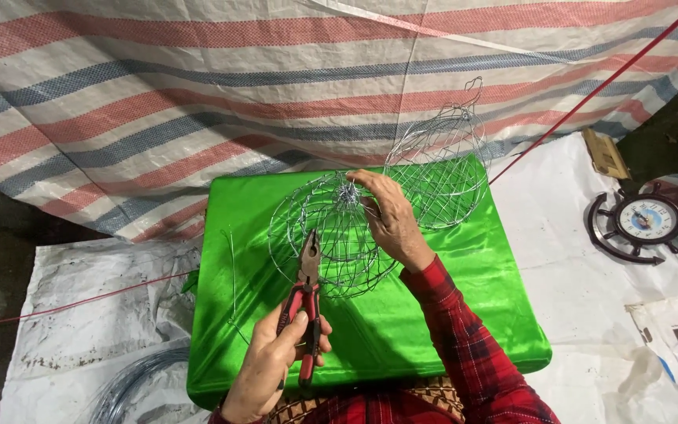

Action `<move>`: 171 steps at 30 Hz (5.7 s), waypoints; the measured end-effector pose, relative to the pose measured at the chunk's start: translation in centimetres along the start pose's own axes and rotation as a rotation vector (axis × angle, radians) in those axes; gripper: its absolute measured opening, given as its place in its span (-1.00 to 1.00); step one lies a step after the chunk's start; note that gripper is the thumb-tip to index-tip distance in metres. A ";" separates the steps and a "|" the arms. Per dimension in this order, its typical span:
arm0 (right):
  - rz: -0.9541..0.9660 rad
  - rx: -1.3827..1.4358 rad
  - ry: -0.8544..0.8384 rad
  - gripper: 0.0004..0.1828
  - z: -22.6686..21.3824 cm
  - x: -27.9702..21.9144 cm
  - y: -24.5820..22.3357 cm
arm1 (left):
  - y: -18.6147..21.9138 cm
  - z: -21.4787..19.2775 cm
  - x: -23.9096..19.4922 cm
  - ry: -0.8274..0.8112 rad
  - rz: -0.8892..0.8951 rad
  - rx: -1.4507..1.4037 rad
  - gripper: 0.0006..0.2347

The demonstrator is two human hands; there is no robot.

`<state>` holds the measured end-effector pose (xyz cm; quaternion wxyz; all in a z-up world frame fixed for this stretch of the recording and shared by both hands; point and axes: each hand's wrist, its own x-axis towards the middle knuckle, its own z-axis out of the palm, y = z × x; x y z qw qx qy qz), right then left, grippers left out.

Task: Joining two wire mesh spheres together by twisting and cutting wire with pliers.

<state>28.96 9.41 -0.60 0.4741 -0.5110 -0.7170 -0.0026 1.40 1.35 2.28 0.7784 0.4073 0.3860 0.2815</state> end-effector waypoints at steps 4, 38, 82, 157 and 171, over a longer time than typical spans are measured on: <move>0.017 0.025 0.003 -0.47 0.0 0.1 0.1 | -0.5 -0.3 -0.7 -0.083 0.016 -0.211 -0.68; 0.159 -0.119 0.065 -0.33 -1.1 -2.5 -2.4 | -1.1 2.3 0.2 -0.093 0.106 -0.240 -0.62; 0.187 -0.059 0.151 -0.27 0.2 -2.7 -3.0 | 0.2 4.1 0.3 0.025 0.079 -0.027 -0.74; 0.157 -0.053 0.156 -0.31 1.1 -3.0 -1.4 | -0.9 -0.3 0.4 -0.245 -0.012 -0.351 -0.62; 0.145 -0.039 0.171 -0.32 0.7 -2.6 -2.4 | -1.6 1.3 0.3 -0.034 0.043 -0.195 -0.65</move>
